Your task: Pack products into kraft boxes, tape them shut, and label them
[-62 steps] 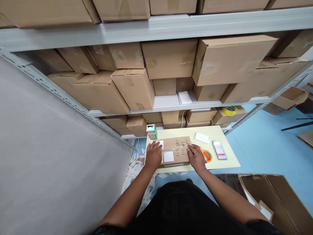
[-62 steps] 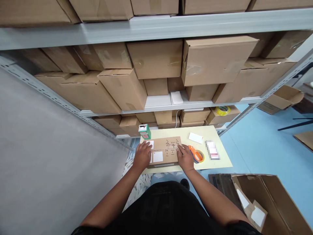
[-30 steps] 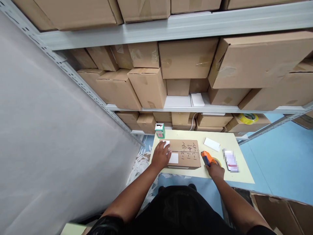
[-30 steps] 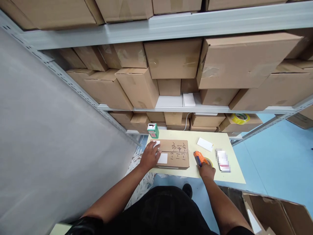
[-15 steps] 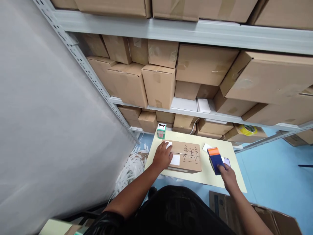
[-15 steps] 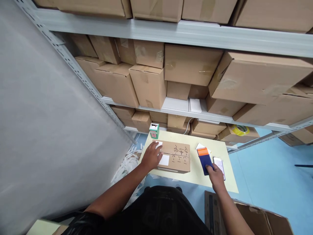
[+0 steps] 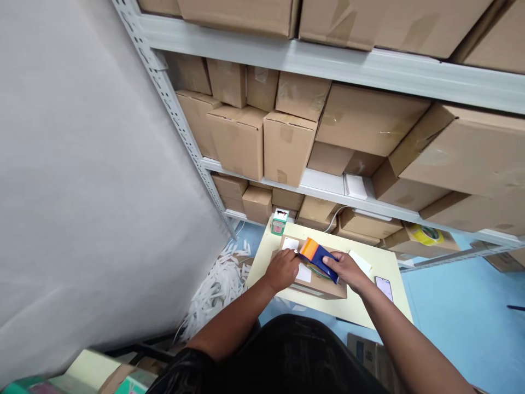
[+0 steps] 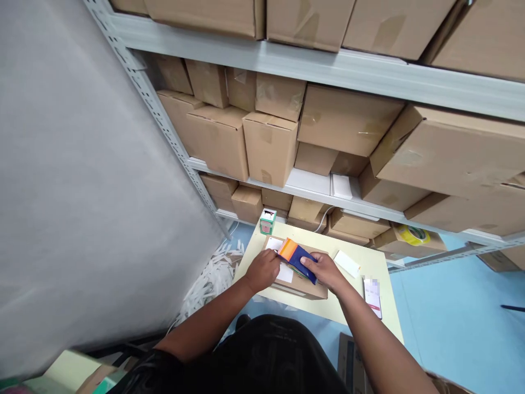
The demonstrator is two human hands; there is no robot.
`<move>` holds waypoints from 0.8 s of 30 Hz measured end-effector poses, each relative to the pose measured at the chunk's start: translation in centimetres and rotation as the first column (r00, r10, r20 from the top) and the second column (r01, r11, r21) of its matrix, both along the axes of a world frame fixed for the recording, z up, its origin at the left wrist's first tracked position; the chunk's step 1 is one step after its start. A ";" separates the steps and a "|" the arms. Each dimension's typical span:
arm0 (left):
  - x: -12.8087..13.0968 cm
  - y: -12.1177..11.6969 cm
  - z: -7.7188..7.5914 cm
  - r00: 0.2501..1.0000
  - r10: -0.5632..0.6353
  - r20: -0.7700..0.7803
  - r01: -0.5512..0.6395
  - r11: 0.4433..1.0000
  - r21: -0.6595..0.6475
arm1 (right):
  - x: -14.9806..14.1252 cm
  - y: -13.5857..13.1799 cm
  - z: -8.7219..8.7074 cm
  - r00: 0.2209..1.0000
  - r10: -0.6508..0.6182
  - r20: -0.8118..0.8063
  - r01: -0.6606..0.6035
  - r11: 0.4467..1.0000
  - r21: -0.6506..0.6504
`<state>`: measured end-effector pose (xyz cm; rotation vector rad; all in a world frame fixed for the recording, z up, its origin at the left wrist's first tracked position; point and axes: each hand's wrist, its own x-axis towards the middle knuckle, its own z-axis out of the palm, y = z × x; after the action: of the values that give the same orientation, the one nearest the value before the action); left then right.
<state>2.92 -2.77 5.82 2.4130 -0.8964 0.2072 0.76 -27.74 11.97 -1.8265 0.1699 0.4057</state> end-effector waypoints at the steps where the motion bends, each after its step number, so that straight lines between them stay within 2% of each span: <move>1: 0.1 0.2 0.0 0.998 -0.021 -0.055 0.017 0.998 -0.062 | 0.2 0.2 -0.1 1.000 0.013 -0.011 -0.013 1.000 -0.008; 3: 0.4 0.6 0.0 0.970 0.000 -0.242 -0.069 0.959 -0.275 | 0.6 0.4 -0.2 0.999 0.034 -0.037 -0.035 0.999 -0.035; 4: 0.7 0.8 0.1 0.929 0.000 -0.370 -0.157 0.906 -0.393 | 0.7 0.4 -0.2 0.998 0.043 -0.049 -0.046 0.998 -0.050; 6: 1.5 1.0 0.5 0.790 -0.093 -0.606 -0.338 0.759 -0.557 | 1.0 0.5 0.1 0.996 0.062 -0.063 -0.066 0.995 -0.077; 7: 1.9 1.1 0.8 0.705 -0.166 -0.690 -0.405 0.704 -0.583 | 1.2 0.6 0.2 0.995 0.071 -0.064 -0.077 0.993 -0.087; 8: 2.2 1.1 1.2 0.624 -0.228 -0.748 -0.449 0.678 -0.582 | 1.3 0.7 0.4 0.995 0.081 -0.062 -0.086 0.992 -0.094; 10: 2.8 0.9 1.9 0.504 -0.284 -0.816 -0.496 0.678 -0.542 | 1.6 0.9 0.7 0.994 0.094 -0.061 -0.101 0.988 -0.117; 12: 3.0 0.7 2.5 0.447 -0.287 -0.847 -0.530 0.678 -0.509 | 1.8 1.2 0.8 0.992 0.104 -0.064 -0.114 0.980 -0.163; 15: 3.1 0.5 2.9 0.435 -0.261 -0.862 -0.582 0.649 -0.490 | 2.1 1.5 0.9 0.990 0.128 -0.065 -0.140 0.955 -0.263; 17: 3.2 0.4 2.8 0.444 -0.202 -0.873 -0.603 0.653 -0.458 | 2.3 1.7 1.0 0.986 0.155 -0.066 -0.168 0.928 -0.334; 21: 3.5 0.4 2.0 0.502 -0.044 -0.864 -0.626 0.671 -0.398 | 3.1 2.4 2.2 0.975 0.206 -0.082 -0.219 0.847 -0.485; 24: 3.8 1.2 1.2 0.532 0.016 -0.846 -0.628 0.678 -0.382 | 3.8 2.4 3.4 0.961 0.243 -0.129 -0.274 0.792 -0.545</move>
<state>6.74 -1.54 7.02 1.6407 0.1359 -0.3657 4.59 -25.33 15.38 -2.4385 0.0745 0.6479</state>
